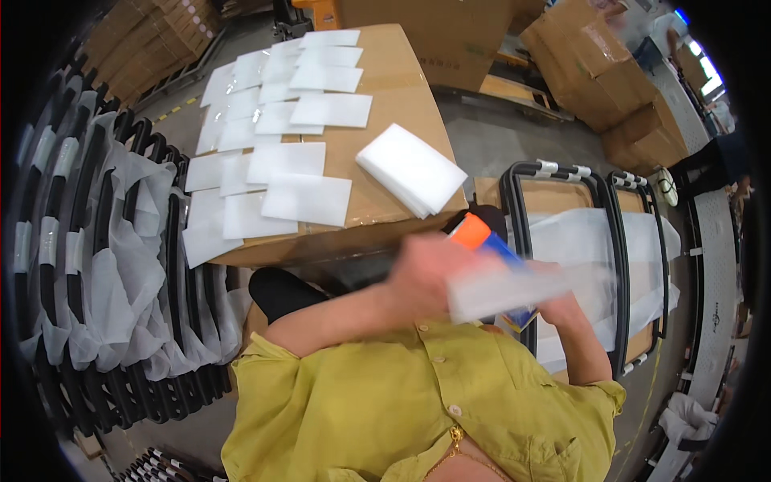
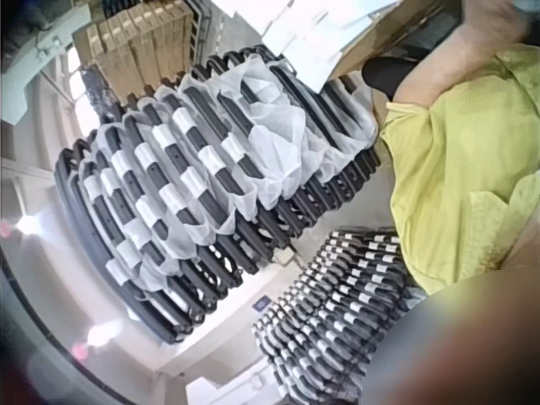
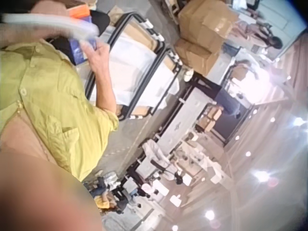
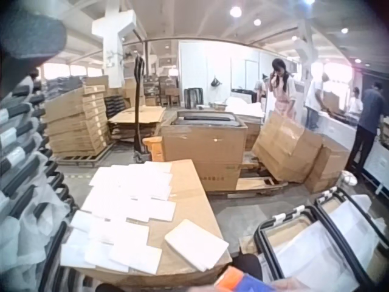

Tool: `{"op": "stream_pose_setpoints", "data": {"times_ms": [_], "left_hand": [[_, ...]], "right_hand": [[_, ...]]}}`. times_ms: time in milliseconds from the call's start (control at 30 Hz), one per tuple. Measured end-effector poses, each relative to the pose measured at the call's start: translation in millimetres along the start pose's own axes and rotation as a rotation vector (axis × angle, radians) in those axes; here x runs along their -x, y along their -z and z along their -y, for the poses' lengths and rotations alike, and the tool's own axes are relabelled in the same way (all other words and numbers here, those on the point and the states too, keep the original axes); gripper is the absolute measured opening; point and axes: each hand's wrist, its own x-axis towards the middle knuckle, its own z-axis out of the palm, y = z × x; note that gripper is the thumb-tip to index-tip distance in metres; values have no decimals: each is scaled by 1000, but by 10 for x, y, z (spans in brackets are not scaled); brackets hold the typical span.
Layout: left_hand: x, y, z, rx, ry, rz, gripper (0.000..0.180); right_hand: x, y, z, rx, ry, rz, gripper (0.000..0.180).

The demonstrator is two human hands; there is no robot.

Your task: Preparing foam padding with tape and attaching them to curved black frame components in a factory setting.

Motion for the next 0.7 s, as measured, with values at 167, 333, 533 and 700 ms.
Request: {"op": "stream_pose_setpoints", "data": {"times_ms": [167, 333, 533, 700], "left_hand": [[-504, 158, -46, -252, -335, -58, 21], [-1177, 1093, 1177, -924, -64, -40, 35], [-1777, 1475, 2699, -1320, 131, 39, 39], [-1719, 1399, 3806, -1367, 316, 128, 43]], "right_hand": [[-41, 218, -255, -32, -7, -311, 28], [72, 322, -259, -310, 39, -295, 31], [-8, 359, -452, -377, -100, -371, 32], [-171, 427, -421, -460, -158, -412, 37]]}}
